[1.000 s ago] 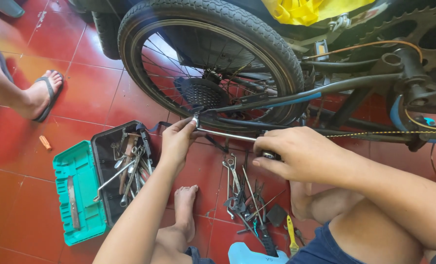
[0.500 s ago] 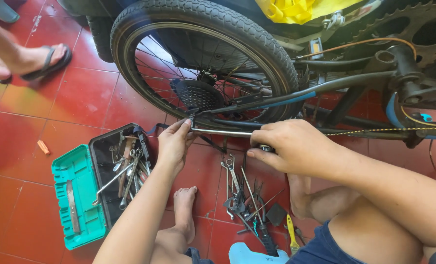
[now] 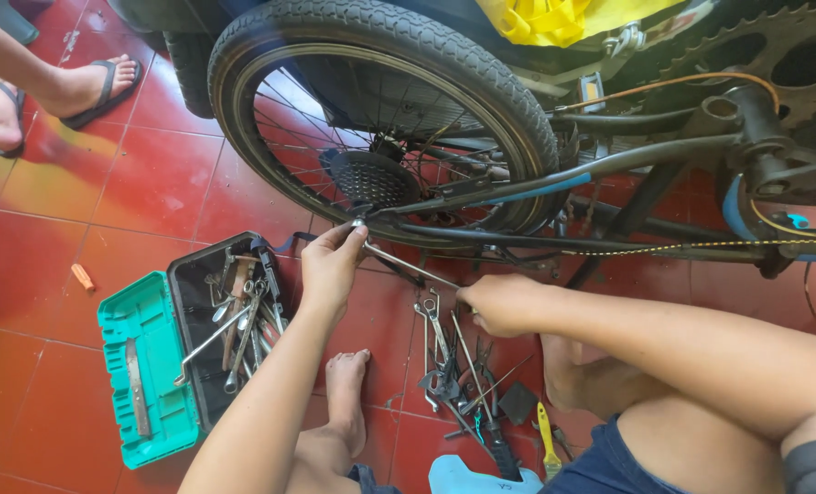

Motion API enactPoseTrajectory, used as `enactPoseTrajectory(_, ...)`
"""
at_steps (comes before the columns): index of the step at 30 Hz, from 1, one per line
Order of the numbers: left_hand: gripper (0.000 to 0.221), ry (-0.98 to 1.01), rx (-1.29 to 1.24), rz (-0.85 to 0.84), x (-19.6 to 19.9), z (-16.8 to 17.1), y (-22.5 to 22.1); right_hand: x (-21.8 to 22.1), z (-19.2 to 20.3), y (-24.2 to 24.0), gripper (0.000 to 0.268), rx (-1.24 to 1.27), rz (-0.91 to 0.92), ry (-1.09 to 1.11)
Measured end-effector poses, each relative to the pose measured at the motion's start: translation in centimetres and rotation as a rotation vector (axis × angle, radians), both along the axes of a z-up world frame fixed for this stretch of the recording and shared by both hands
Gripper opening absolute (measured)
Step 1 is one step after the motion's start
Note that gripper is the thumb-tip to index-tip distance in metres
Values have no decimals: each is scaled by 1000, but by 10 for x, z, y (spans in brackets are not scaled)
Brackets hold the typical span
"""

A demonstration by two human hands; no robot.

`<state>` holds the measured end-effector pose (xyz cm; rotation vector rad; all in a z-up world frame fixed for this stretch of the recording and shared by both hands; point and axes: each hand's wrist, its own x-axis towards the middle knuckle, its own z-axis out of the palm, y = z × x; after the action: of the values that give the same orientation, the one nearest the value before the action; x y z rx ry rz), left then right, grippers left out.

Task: Reinstalling the rear wheel of a bicycle by tightening the axle nut with a wrench.

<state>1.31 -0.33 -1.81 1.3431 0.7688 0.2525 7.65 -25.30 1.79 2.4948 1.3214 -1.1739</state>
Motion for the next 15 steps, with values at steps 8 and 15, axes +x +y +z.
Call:
enactPoseTrajectory(8, 30, 42, -59, 39, -15, 27, -4, -12, 38, 4, 31, -43, 57, 107)
enactPoseTrajectory(15, 33, 43, -81, -1, -8, 31, -6, -15, 151, 3, 34, 47, -19, 2)
